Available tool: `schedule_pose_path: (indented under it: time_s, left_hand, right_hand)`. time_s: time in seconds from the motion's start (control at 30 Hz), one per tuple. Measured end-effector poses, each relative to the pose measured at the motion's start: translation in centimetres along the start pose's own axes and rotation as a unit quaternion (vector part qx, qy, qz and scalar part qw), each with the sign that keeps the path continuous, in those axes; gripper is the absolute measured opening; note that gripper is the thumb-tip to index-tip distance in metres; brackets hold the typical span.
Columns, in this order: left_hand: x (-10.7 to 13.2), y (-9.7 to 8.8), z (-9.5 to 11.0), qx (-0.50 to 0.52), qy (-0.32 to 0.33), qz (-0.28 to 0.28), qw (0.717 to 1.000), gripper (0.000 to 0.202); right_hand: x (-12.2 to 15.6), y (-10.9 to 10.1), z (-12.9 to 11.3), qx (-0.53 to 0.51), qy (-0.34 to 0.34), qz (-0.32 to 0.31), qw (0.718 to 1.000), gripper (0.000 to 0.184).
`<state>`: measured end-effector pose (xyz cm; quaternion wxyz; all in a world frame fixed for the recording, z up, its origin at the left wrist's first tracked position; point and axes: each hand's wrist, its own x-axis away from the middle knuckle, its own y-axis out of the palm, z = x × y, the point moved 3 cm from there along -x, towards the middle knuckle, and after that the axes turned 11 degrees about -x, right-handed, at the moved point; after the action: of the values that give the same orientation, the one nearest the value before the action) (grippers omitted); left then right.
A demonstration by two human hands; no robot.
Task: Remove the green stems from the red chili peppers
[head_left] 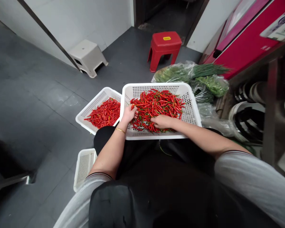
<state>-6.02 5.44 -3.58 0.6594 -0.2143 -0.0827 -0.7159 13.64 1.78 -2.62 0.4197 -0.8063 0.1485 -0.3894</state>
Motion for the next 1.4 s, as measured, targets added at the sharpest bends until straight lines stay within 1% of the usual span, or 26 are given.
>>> schedule_pose_path:
  time_s: [0.1,0.2,0.27,0.3,0.37,0.43,0.5,0.57,0.6,0.63,0.67,0.73,0.77,0.8,0.83,0.87,0.9,0.97,1.07,1.17,1.2,1.23,1.27,1.3,1.37,1.4]
  left_hand:
    - [1.1,0.8,0.6,0.074,-0.041,-0.054,0.995,0.013]
    - [2.3,2.0,1.3,0.158,-0.052,-0.122,0.979,0.023]
    - [2.8,2.6,1.8,0.194,-0.045,-0.157,0.967,0.026]
    - [2.9,3.0,1.9,0.208,-0.044,-0.174,0.961,0.026]
    - [3.1,3.5,2.0,0.230,-0.047,-0.201,0.951,0.027]
    - [3.2,3.9,1.8,0.233,-0.053,-0.203,0.950,0.027]
    - [3.3,4.2,1.6,0.209,-0.049,-0.188,0.959,0.027]
    - [3.5,4.5,1.5,0.169,-0.031,-0.173,0.970,0.029]
    - [3.6,4.8,1.5,0.148,-0.019,-0.170,0.974,0.030]
    - [3.8,5.1,1.5,0.127,-0.007,-0.173,0.977,0.032]
    - [3.9,5.5,1.6,0.106,0.001,-0.183,0.977,0.034]
    - [4.2,6.2,1.6,0.059,0.008,-0.214,0.975,0.033]
    - [4.3,6.5,1.6,0.035,0.011,-0.231,0.972,0.031]
    - [4.5,6.6,1.6,0.013,0.016,-0.247,0.969,0.031]
    - [4.6,6.7,1.5,-0.010,0.023,-0.264,0.964,0.033]
    - [4.7,6.6,1.5,-0.034,0.034,-0.281,0.959,0.036]
    - [4.8,6.6,1.5,-0.059,0.049,-0.297,0.952,0.039]
    - [5.1,6.5,1.6,-0.110,0.087,-0.323,0.936,0.039]
    - [5.6,6.7,1.9,-0.148,0.127,-0.323,0.926,0.032]
    - [6.1,7.3,2.0,-0.145,0.112,-0.333,0.925,0.025]
    - [6.2,7.4,2.0,-0.138,0.098,-0.339,0.925,0.025]
    - [6.2,7.5,1.9,-0.126,0.082,-0.343,0.927,0.024]
    - [6.1,7.4,1.8,-0.109,0.065,-0.341,0.931,0.023]
    - [5.9,7.2,1.7,-0.087,0.052,-0.336,0.936,0.022]
    - [5.4,6.6,1.6,-0.041,0.043,-0.321,0.945,0.018]
    - [5.2,6.3,1.5,-0.021,0.047,-0.318,0.947,0.017]
  right_hand:
    - [3.5,-1.8,4.6,-0.062,0.071,0.060,0.994,0.039]
    - [5.8,-2.9,7.1,-0.068,0.126,0.153,0.978,0.041]
    - [6.0,-2.9,7.1,-0.035,0.150,0.187,0.970,0.034]
    - [5.7,-2.7,6.7,-0.017,0.155,0.187,0.970,0.034]
    - [4.3,-2.2,5.6,0.011,0.158,0.158,0.975,0.034]
    - [2.8,-2.0,4.8,0.022,0.150,0.121,0.981,0.030]
    - [2.0,-2.5,4.6,-0.008,0.138,0.127,0.982,0.024]
    - [2.2,-3.5,4.7,-0.122,0.125,0.168,0.970,0.019]
    - [2.5,-3.9,4.7,-0.217,0.118,0.183,0.952,0.020]
    - [2.8,-4.1,4.5,-0.327,0.109,0.189,0.920,0.021]
    - [3.1,-4.1,4.2,-0.438,0.095,0.186,0.874,0.023]
    - [3.5,-3.6,3.0,-0.617,0.058,0.166,0.767,0.030]
    - [3.5,-3.1,2.3,-0.674,0.041,0.158,0.721,0.035]
    - [3.5,-2.5,1.7,-0.711,0.027,0.158,0.685,0.040]
    - [3.5,-1.9,1.2,-0.731,0.020,0.165,0.661,0.045]
    - [3.5,-1.3,0.9,-0.738,0.017,0.177,0.651,0.048]
    - [3.6,-0.8,0.5,-0.736,0.018,0.189,0.650,0.051]
    - [3.8,-0.1,0.0,-0.710,0.024,0.200,0.674,0.052]
    - [4.4,-0.2,-0.5,-0.623,0.039,0.221,0.749,0.047]
    - [5.8,-1.4,0.2,-0.418,0.097,0.336,0.838,0.045]
    - [6.3,-1.7,0.7,-0.334,0.129,0.365,0.859,0.044]
    - [6.6,-1.8,1.2,-0.255,0.160,0.374,0.877,0.043]
    - [6.8,-1.7,1.7,-0.190,0.186,0.356,0.896,0.040]
    - [6.6,-1.4,2.2,-0.138,0.203,0.314,0.917,0.037]
    - [5.8,-0.4,2.9,-0.073,0.216,0.199,0.953,0.034]
    - [5.2,0.1,3.1,-0.054,0.218,0.154,0.962,0.034]
